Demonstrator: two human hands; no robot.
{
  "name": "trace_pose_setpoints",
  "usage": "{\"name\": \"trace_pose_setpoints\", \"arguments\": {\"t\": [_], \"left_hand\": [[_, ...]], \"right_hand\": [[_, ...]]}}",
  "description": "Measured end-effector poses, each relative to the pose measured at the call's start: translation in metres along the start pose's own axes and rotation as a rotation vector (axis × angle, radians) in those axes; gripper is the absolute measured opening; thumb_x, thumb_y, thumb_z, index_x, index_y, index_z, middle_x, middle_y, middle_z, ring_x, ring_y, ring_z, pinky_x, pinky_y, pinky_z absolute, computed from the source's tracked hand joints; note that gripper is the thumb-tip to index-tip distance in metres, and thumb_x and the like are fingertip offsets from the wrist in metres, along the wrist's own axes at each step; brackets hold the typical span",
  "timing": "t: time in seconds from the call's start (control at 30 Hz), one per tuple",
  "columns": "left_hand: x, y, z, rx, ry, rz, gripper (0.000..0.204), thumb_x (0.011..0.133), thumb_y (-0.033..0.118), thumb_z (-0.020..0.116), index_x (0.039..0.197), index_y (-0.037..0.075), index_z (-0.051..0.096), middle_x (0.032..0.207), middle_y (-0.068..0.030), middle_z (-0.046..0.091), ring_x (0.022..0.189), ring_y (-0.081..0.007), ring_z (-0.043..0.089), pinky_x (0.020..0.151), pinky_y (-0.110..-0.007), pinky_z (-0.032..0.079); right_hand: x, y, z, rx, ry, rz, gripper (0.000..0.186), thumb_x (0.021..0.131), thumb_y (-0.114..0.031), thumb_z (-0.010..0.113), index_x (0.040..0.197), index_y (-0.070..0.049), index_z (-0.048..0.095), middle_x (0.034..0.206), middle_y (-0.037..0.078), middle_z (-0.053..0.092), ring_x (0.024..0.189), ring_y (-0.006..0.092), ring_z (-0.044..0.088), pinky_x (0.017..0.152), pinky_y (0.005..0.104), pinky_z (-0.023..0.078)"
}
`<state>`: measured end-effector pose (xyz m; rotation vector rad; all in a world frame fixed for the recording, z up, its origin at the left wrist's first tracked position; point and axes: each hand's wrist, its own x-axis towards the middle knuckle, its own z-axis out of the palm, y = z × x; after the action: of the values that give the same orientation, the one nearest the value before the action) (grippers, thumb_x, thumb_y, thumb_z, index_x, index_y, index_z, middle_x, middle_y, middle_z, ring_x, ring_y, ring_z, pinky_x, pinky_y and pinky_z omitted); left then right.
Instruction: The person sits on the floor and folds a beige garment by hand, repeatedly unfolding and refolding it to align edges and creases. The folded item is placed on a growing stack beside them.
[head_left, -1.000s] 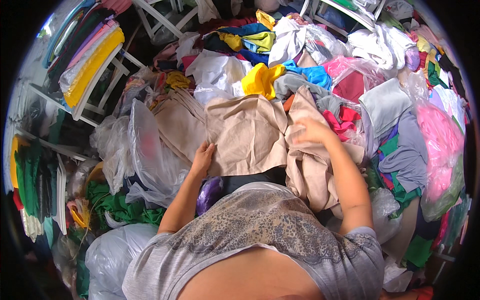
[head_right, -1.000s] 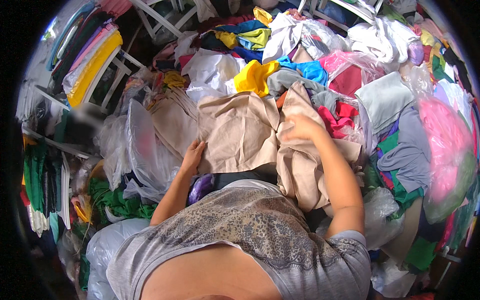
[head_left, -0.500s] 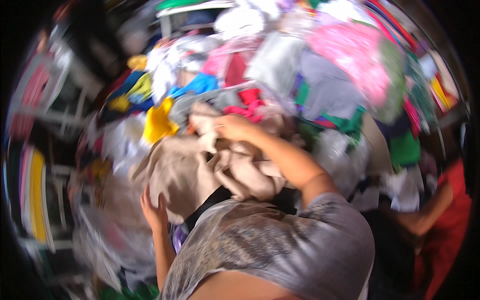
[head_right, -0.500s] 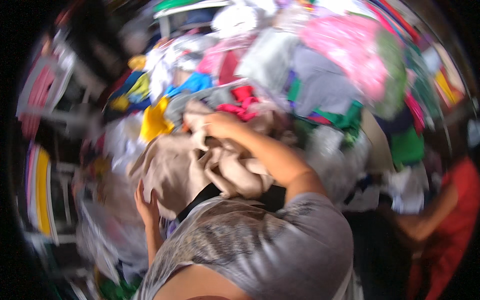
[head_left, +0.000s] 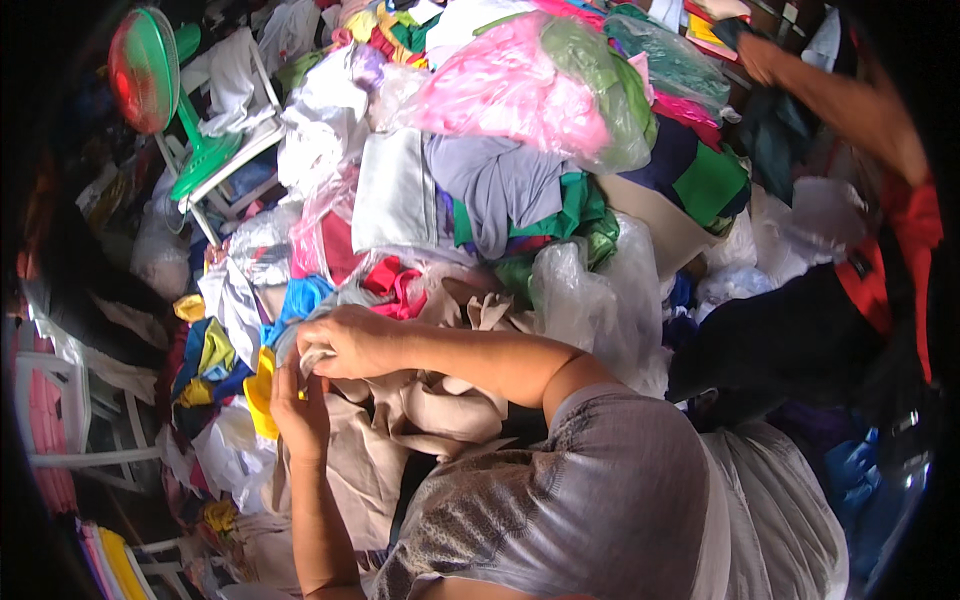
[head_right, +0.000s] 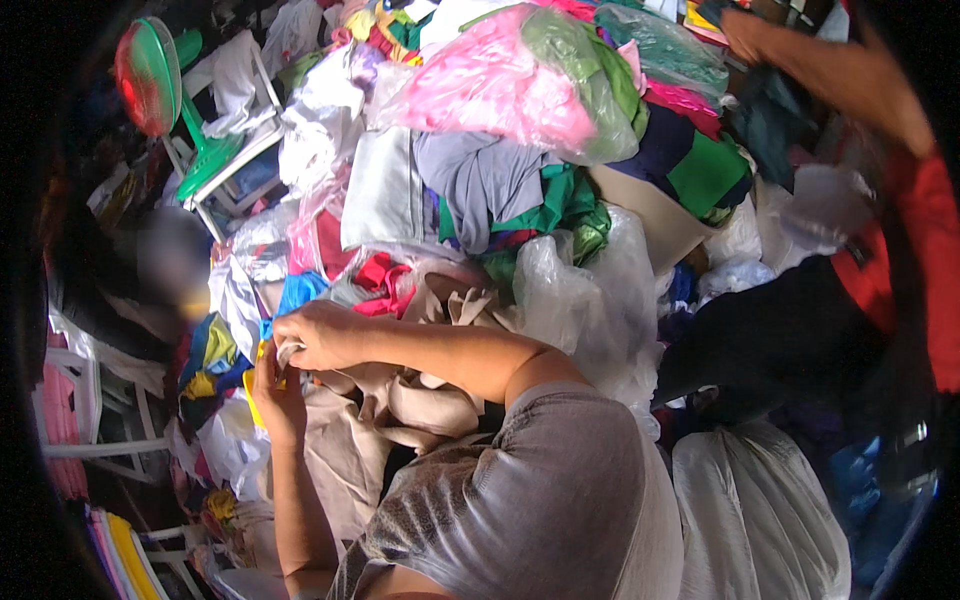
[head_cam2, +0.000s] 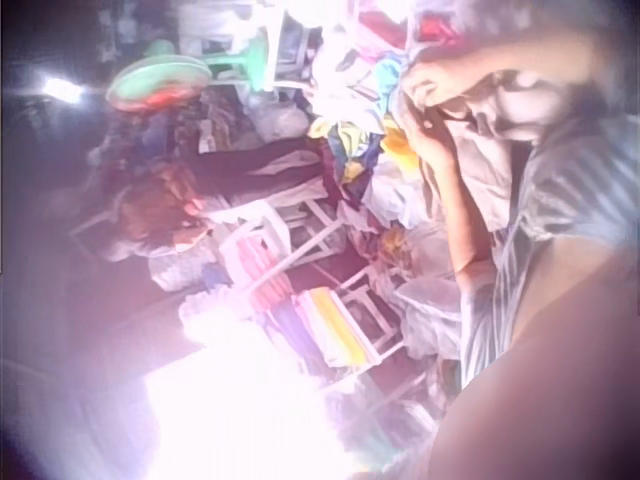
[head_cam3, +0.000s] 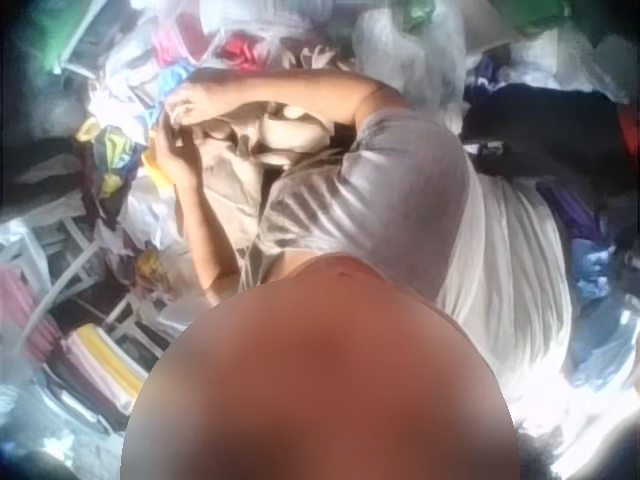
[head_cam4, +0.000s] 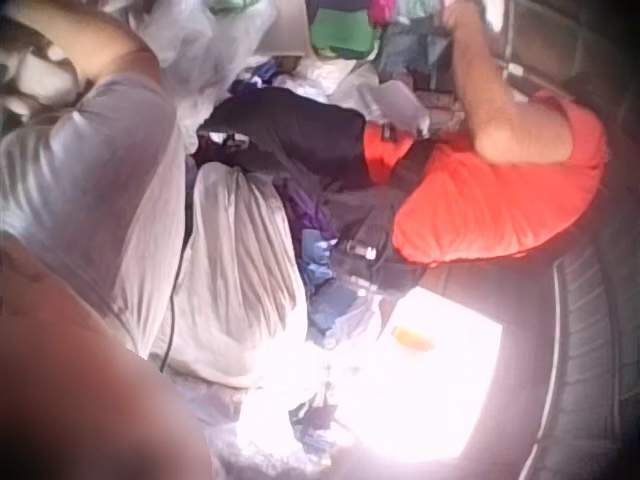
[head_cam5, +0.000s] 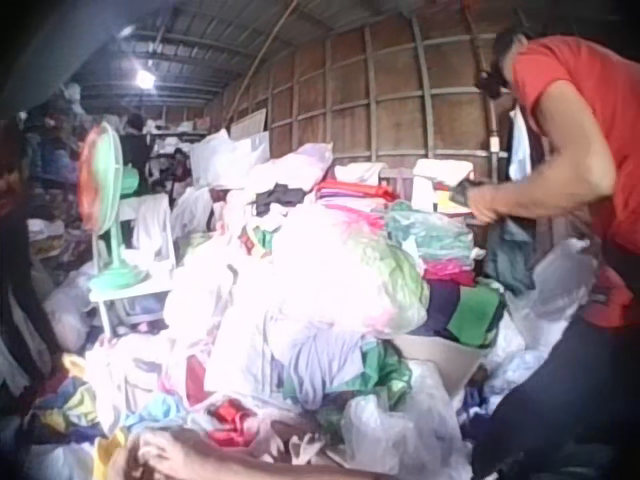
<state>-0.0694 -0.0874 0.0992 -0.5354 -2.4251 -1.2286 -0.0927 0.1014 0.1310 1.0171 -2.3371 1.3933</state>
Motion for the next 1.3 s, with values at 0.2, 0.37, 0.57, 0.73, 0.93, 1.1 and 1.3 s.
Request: {"name": "trace_pose_setpoints", "arguments": {"t": [0.2,0.37,0.57,0.73,0.93,1.1,1.3], "left_hand": [[0.042,-0.004,-0.033,-0.182,-0.025,0.062,0.038,0.076,-0.016,0.052,0.108,-0.002,0.066,0.095,-0.0100,0.068,0.091,-0.0195,0.065,0.084,-0.030,0.051],[0.067,-0.019,-0.073,-0.056,-0.007,0.174,0.024,0.087,-0.010,0.055,0.109,-0.006,0.062,0.104,-0.0066,0.064,0.094,-0.0128,0.059,0.085,-0.027,0.048],[0.079,-0.015,-0.110,-0.428,-0.039,-0.115,0.036,0.104,0.016,0.053,0.133,-0.005,0.052,0.115,-0.0083,0.063,0.098,-0.0115,0.057,0.088,-0.025,0.046],[0.071,-0.002,-0.132,-0.335,-0.033,-0.146,0.040,0.102,0.026,0.058,0.125,-0.007,0.055,0.113,-0.0090,0.063,0.101,-0.0133,0.057,0.092,-0.026,0.044],[0.056,-0.016,-0.159,-0.153,0.000,-0.276,0.055,0.100,0.033,0.062,0.134,-0.008,0.047,0.126,-0.0156,0.058,0.114,-0.0212,0.054,0.100,-0.032,0.042],[0.049,-0.014,-0.184,-0.145,-0.307,-0.246,0.067,0.091,0.042,0.073,0.130,-0.007,0.050,0.123,-0.0150,0.059,0.112,-0.0214,0.055,0.101,-0.034,0.041],[0.037,0.010,-0.183,-0.089,-0.156,-0.298,0.058,0.094,0.047,0.068,0.121,-0.003,0.060,0.116,-0.0103,0.062,0.106,-0.0184,0.056,0.097,-0.031,0.041]], "right_hand": [[-0.011,0.004,-0.026,-0.362,0.134,0.089,0.030,0.072,-0.006,0.067,0.102,-0.004,0.059,0.101,0.014,0.059,0.094,0.0358,0.063,0.078,0.0468,0.052],[-0.014,0.003,-0.045,-0.440,0.247,0.129,0.030,0.071,-0.005,0.069,0.098,-0.003,0.058,0.097,0.014,0.057,0.090,0.0359,0.063,0.077,0.0467,0.051],[-0.006,-0.012,-0.062,-0.477,0.275,0.023,0.032,0.073,-0.007,0.068,0.103,-0.004,0.054,0.099,0.014,0.057,0.092,0.0354,0.063,0.076,0.0470,0.051],[-0.003,-0.026,-0.068,-0.175,0.066,-0.055,0.020,0.082,-0.013,0.067,0.095,-0.001,0.057,0.080,0.019,0.064,0.082,0.0379,0.066,0.074,0.0467,0.048],[0.000,-0.034,-0.066,-0.003,-0.036,-0.019,0.025,0.096,-0.025,0.063,0.095,0.000,0.063,0.078,0.017,0.066,0.073,0.0315,0.066,0.066,0.0404,0.048],[0.002,-0.049,-0.070,0.056,-0.049,-0.071,0.032,0.092,-0.033,0.069,0.097,-0.002,0.066,0.079,0.016,0.067,0.073,0.0302,0.067,0.066,0.0384,0.048],[0.010,-0.059,-0.072,-0.301,-0.224,-0.072,0.052,0.068,-0.038,0.083,0.104,-0.004,0.066,0.089,0.017,0.069,0.088,0.0354,0.067,0.078,0.0451,0.051]]}}
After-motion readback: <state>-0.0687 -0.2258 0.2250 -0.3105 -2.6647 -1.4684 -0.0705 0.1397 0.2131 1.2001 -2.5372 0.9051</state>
